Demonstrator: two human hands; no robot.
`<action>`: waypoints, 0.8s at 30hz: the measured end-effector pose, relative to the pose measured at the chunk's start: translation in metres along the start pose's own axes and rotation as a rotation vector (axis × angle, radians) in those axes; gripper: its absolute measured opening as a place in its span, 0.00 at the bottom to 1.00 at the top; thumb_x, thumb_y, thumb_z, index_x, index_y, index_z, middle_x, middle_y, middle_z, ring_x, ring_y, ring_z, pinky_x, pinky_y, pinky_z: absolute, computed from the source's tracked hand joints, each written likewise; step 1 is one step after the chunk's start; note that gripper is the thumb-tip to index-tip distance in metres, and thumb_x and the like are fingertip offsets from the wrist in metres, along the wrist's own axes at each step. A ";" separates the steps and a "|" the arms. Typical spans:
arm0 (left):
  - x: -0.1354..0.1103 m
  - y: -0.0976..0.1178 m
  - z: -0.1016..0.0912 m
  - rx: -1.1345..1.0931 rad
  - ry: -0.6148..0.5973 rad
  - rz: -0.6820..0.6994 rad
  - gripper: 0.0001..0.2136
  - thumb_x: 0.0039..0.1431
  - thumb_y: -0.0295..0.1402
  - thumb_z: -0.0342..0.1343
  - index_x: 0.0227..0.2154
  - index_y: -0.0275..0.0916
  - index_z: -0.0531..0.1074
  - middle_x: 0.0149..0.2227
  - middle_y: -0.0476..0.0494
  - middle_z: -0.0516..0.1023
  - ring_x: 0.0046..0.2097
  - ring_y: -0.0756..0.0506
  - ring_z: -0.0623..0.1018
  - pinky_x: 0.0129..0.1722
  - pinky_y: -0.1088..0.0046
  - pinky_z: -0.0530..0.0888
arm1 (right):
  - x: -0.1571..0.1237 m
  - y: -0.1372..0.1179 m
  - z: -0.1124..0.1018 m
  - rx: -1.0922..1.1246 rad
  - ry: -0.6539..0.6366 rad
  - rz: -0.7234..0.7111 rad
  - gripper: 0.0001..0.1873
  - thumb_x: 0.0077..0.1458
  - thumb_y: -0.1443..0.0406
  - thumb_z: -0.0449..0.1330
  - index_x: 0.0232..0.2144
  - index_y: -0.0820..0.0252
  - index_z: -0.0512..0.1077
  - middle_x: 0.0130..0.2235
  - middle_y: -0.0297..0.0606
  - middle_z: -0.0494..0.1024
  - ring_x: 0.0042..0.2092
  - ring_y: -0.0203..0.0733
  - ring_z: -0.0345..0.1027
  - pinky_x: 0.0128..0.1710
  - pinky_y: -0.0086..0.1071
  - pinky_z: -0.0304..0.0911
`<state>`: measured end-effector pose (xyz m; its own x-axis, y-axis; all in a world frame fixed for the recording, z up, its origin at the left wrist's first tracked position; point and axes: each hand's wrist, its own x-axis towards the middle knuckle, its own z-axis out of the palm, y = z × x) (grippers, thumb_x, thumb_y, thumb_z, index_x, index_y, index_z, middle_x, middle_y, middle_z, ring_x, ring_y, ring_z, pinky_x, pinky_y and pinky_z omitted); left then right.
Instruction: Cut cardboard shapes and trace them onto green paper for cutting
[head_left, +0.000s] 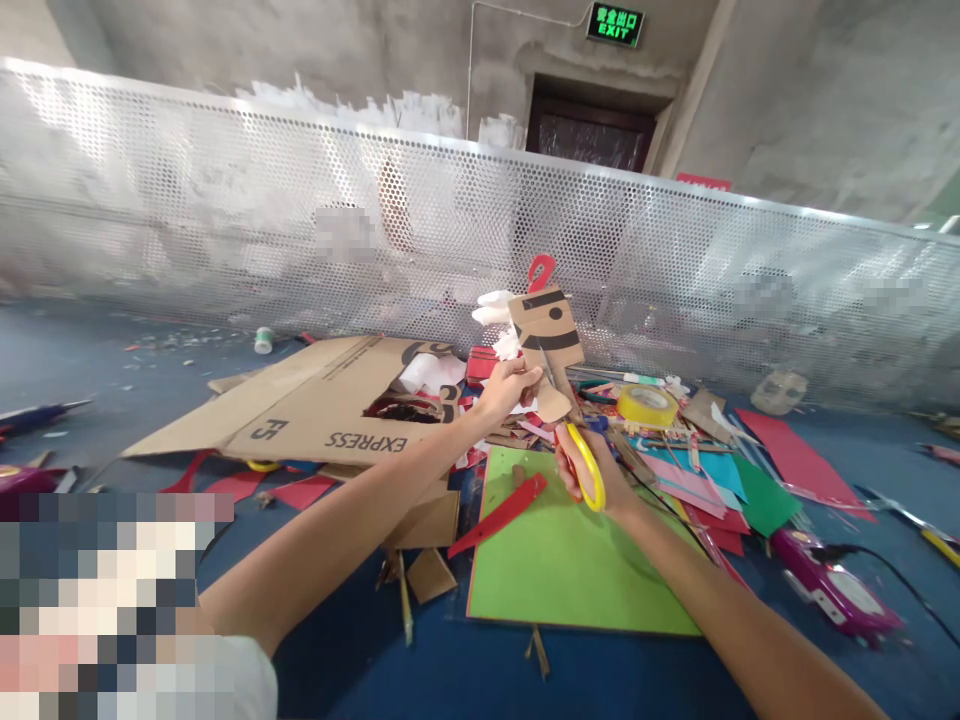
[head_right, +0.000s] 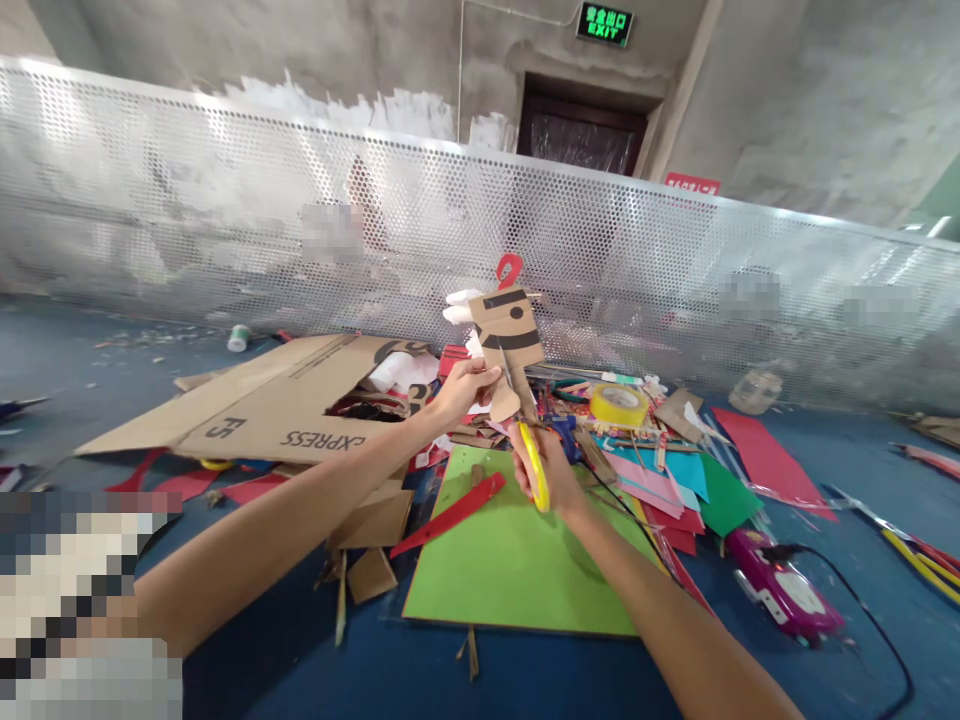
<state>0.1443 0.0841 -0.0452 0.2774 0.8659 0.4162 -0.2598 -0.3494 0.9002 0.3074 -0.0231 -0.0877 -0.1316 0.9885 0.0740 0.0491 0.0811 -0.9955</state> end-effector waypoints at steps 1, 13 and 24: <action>0.000 0.000 0.000 -0.008 0.004 -0.008 0.19 0.61 0.36 0.63 0.19 0.40 0.63 0.16 0.52 0.65 0.18 0.53 0.66 0.20 0.75 0.60 | -0.001 -0.001 -0.001 -0.034 0.002 -0.012 0.31 0.53 0.36 0.64 0.28 0.55 0.63 0.21 0.27 0.64 0.15 0.29 0.53 0.11 0.26 0.51; 0.010 0.010 -0.011 -0.013 0.100 0.028 0.16 0.66 0.46 0.59 0.29 0.39 0.68 0.22 0.49 0.74 0.21 0.49 0.74 0.22 0.74 0.70 | 0.007 -0.003 -0.018 -0.073 -0.069 -0.062 0.26 0.52 0.45 0.69 0.23 0.54 0.62 0.17 0.26 0.60 0.14 0.31 0.49 0.12 0.29 0.47; 0.010 0.007 -0.013 0.118 0.068 0.128 0.19 0.68 0.43 0.59 0.25 0.38 0.67 0.16 0.49 0.71 0.17 0.52 0.71 0.19 0.78 0.64 | 0.002 -0.007 -0.013 -0.058 -0.084 0.004 0.28 0.53 0.41 0.65 0.22 0.54 0.65 0.13 0.27 0.57 0.14 0.30 0.46 0.16 0.30 0.44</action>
<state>0.1328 0.0949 -0.0364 0.1848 0.8324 0.5225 -0.1780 -0.4945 0.8508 0.3197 -0.0197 -0.0798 -0.2138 0.9749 0.0625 0.1063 0.0868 -0.9905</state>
